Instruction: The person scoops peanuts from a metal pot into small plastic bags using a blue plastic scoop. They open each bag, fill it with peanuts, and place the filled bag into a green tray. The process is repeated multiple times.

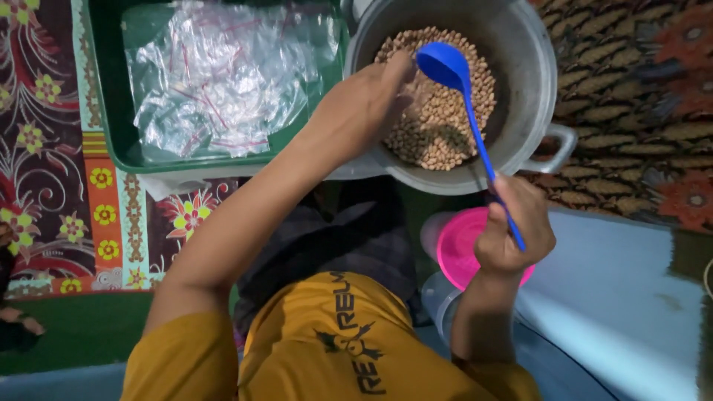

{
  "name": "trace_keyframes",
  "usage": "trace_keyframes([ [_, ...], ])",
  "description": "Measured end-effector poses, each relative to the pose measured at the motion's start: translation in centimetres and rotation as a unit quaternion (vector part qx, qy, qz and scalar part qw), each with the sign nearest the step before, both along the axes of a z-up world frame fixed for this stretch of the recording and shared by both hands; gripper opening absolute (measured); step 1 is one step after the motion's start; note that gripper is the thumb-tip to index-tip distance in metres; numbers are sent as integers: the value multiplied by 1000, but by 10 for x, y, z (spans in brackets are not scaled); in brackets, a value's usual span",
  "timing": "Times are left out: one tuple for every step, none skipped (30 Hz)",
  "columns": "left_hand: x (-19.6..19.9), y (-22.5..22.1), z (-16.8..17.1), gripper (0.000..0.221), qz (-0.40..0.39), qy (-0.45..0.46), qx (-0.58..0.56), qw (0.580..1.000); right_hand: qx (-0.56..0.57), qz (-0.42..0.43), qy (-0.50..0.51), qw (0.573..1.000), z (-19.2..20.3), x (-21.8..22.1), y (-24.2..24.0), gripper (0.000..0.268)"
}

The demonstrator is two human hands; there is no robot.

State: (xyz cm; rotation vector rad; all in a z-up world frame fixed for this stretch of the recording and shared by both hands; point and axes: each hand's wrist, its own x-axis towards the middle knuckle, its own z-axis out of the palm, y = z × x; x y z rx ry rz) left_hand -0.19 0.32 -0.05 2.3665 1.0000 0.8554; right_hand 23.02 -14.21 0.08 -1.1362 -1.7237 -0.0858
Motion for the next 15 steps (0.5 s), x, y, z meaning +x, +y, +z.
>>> trace_keyframes([
  [-1,-4,-5,34,-1,-1,7,1000,7,-1,-1,1000,-4,6,-5,33],
  [-2,-4,-8,26,21,8,62,998,24,-19,58,998,-9,12,-7,44],
  [-3,-3,-11,26,44,15,116,992,41,-35,117,992,-12,19,-8,55],
  [-4,-5,-14,26,41,12,133,990,59,-36,117,991,-8,18,-7,55],
  [-6,-5,-17,32,20,-12,123,992,134,-119,159,971,-4,18,-6,53],
  [-8,-3,-19,39,-2,-35,113,993,206,-200,203,936,1,17,-4,54],
  [-9,-4,-6,39,-5,-36,131,991,224,-199,205,932,16,17,-12,54],
  [-10,-8,4,25,1,-46,163,985,170,-58,307,935,29,17,-22,49],
  [-11,-11,13,17,7,-57,196,979,108,89,391,910,39,16,-33,44],
  [-13,-14,23,17,4,-61,205,977,118,91,386,910,45,17,-37,44],
  [-16,-16,32,11,-13,-76,207,975,37,169,407,897,48,18,-40,38],
  [-18,-22,39,10,-31,-91,205,974,-48,242,426,870,52,18,-46,33],
  [-21,-30,39,10,-33,-95,213,972,-42,243,421,873,49,11,-42,33],
  [-25,-39,39,4,-61,-81,150,983,-107,137,316,933,47,4,-38,20],
  [-29,-48,38,12,-90,-66,87,990,-169,27,203,964,45,-4,-34,11],
])
